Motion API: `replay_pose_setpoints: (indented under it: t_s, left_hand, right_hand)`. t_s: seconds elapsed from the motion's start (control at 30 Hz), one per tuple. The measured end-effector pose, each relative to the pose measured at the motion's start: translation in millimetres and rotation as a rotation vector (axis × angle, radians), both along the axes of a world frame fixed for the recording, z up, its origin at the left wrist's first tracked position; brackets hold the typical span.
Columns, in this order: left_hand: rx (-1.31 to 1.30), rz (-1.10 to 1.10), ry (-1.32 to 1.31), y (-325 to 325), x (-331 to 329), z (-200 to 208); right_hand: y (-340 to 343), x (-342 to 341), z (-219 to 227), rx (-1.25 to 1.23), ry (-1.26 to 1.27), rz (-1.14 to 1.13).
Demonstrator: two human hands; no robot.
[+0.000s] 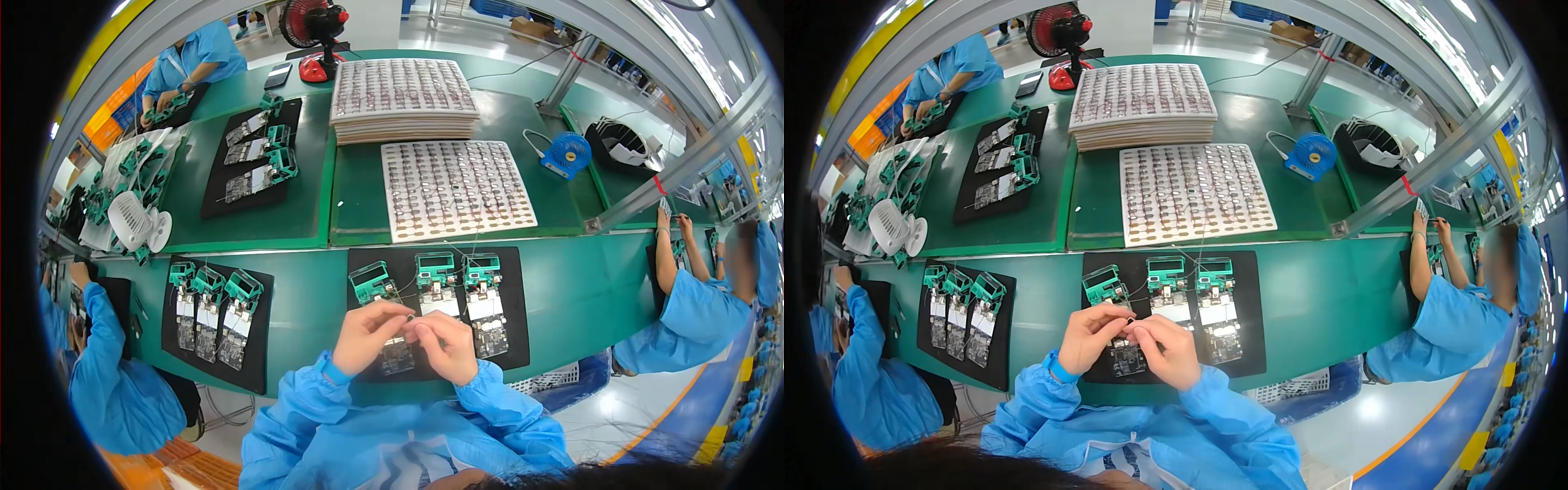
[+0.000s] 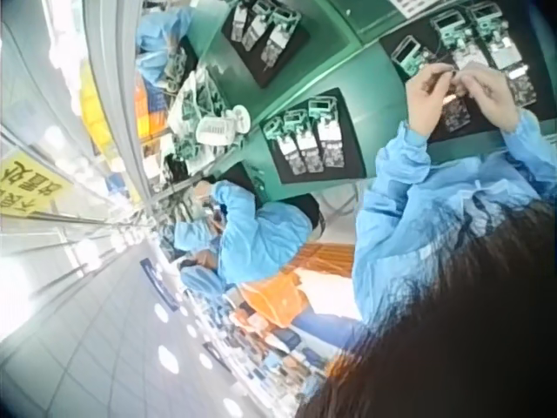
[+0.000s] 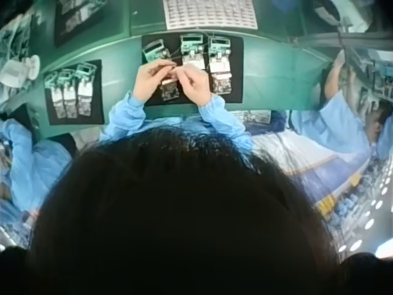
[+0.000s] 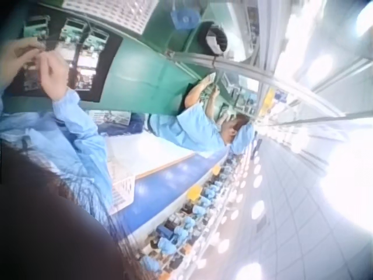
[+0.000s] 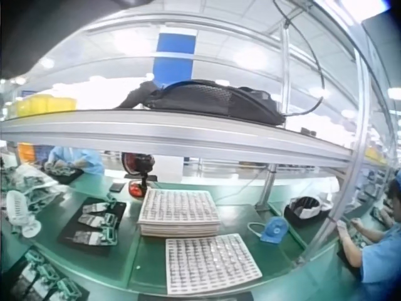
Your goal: Manually assembling small components onto printed circuit boards on a factory assembly line.
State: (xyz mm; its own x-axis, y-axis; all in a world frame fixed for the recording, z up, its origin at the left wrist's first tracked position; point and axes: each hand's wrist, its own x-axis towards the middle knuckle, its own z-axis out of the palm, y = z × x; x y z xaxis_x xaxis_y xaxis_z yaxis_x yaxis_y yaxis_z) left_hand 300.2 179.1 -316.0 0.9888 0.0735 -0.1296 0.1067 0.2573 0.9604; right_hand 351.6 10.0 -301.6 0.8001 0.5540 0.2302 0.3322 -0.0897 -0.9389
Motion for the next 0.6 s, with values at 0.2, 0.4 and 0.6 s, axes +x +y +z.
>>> replay_pose_setpoints:
  t_s: [0.2,0.4,0.6]
  left_hand:
    - [0.417,0.328,-0.146,29,-7,-16]
    - [0.841,0.472,-0.239,38,6,-25]
    - [1.012,0.369,-0.358,43,11,-24]
  right_hand:
    - [41,-3,-19,-0.083,-0.026,-0.012]
    - [65,6,-39,-0.248,-0.420,-0.081]
    - [64,6,-39,-0.286,-0.455,-0.111]
